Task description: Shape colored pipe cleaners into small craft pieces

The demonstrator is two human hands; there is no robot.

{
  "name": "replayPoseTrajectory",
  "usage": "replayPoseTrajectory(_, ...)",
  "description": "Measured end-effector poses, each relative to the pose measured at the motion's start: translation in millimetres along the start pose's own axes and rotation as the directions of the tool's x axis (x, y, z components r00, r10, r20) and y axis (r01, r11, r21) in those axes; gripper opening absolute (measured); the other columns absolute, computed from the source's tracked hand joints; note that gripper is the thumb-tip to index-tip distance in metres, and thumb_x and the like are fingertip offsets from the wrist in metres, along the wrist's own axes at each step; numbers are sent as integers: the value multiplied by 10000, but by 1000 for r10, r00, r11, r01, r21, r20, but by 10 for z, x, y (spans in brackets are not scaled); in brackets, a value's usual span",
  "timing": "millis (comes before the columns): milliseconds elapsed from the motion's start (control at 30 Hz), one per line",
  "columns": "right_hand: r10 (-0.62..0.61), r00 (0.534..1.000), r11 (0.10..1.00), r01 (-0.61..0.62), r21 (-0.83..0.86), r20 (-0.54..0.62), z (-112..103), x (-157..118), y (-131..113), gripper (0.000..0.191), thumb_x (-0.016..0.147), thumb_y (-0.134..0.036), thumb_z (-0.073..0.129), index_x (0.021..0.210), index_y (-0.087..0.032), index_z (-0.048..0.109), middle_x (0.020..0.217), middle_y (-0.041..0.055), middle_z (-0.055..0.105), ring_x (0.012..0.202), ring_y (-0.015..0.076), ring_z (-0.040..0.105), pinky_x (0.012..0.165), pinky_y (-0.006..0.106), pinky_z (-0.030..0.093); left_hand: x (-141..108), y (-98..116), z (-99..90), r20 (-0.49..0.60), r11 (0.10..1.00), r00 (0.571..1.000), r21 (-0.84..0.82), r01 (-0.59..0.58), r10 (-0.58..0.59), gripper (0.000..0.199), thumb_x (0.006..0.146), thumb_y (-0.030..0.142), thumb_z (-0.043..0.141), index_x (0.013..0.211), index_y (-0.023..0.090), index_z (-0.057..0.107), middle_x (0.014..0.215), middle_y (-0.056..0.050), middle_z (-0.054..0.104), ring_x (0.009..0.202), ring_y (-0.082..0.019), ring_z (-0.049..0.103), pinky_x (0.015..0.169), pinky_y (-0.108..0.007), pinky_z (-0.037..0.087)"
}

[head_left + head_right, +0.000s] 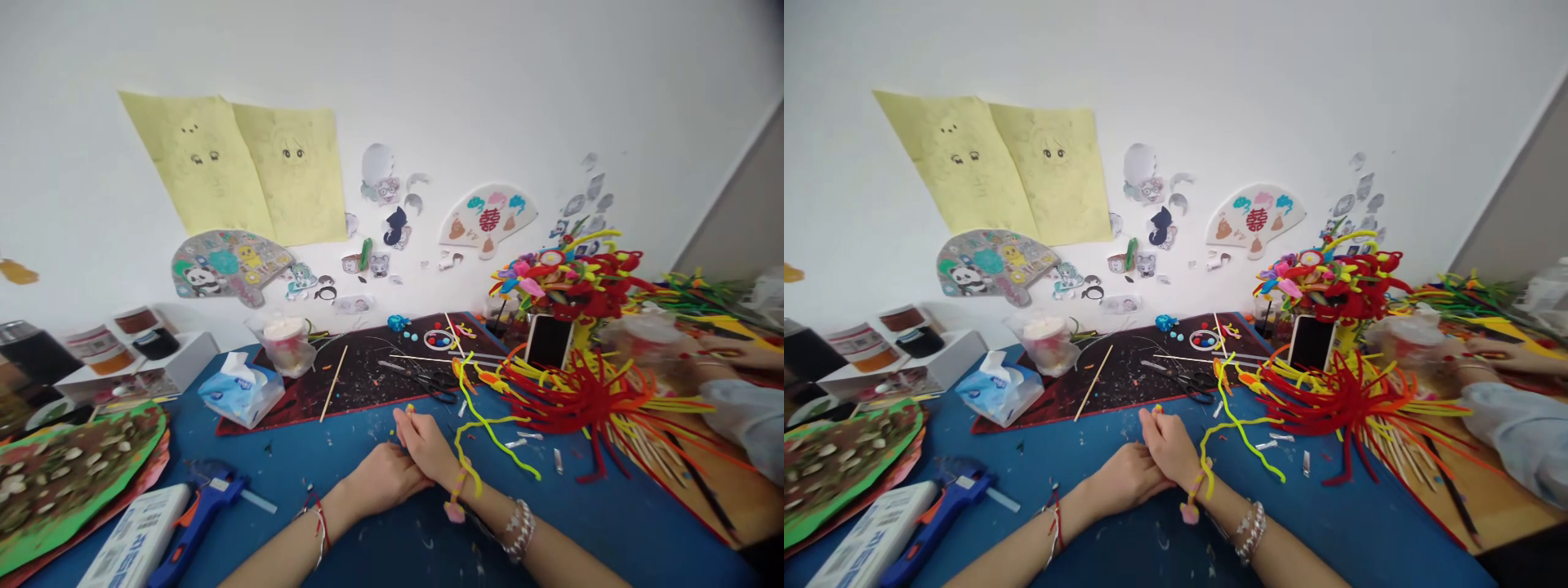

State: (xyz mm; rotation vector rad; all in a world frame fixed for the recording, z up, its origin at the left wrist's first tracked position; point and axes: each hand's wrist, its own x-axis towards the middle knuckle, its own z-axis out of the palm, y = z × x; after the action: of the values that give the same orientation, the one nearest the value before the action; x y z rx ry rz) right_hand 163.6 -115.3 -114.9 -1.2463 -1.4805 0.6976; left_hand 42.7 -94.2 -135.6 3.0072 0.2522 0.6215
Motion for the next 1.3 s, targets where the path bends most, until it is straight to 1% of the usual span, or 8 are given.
replayPoseTrajectory(167,-15,999,998,13,-63,-32,-25,60,87,464,860,-474,335,495,-194,392,463,-17,444,469,111,422,531,246,320,18,14,-26,27,996,996,-21,84,-83,299,891,290,339,882,157,607,742,-90,653,674,-163,602,665,-251,427)
replayPoseTrajectory(367,-28,997,999,25,-48,-75,-80,126,143,467,870,-452,316,491,-192,395,487,-13,466,506,120,464,561,241,346,80,22,-64,152,985,973,7,174,-173,295,877,381,354,963,170,543,901,-66,635,794,-189,601,697,-280,449)
replayPoseTrajectory(633,-28,994,998,22,-56,-103,-38,165,177,448,856,-442,358,501,-187,456,498,-10,490,524,123,486,582,248,351,56,-25,11,111,977,971,25,210,-211,266,901,275,307,956,151,535,903,-69,630,789,-178,603,705,-279,451)
replayPoseTrajectory(733,45,993,997,-38,61,-109,-23,234,224,445,836,-472,380,507,-185,466,436,-29,433,444,102,421,500,239,319,49,-68,24,97,974,970,8,225,-224,270,905,270,295,906,149,537,863,-64,633,760,-173,601,673,-269,445)
replayPoseTrajectory(900,310,938,826,-348,444,158,7,260,314,462,815,-554,318,536,-200,419,287,-99,200,290,66,134,347,222,134,30,-110,10,56,985,988,-77,151,-147,282,906,275,302,811,163,544,778,-34,613,714,-136,582,647,-224,419)
replayPoseTrajectory(1067,343,910,653,-409,638,232,-35,258,347,424,783,-555,386,557,-197,410,296,-97,234,304,62,172,347,197,156,1,-93,-43,-29,965,983,-199,171,-180,249,899,273,327,827,174,545,822,-26,594,751,-125,550,676,-213,405)
replayPoseTrajectory(1167,343,923,543,-348,764,176,-113,257,381,358,770,-522,434,606,-203,428,333,-93,284,319,67,212,351,193,184,-10,-86,-83,-138,916,933,-284,284,-332,247,896,281,333,812,175,540,817,-24,558,759,-123,518,694,-218,397)
replayPoseTrajectory(1300,267,934,422,-335,842,237,-212,297,334,252,790,-389,469,630,-195,455,357,-99,266,326,61,147,351,196,158,-22,-125,-107,-327,804,751,-398,441,-574,239,894,282,329,788,170,511,792,-22,514,736,-126,478,682,-234,379)
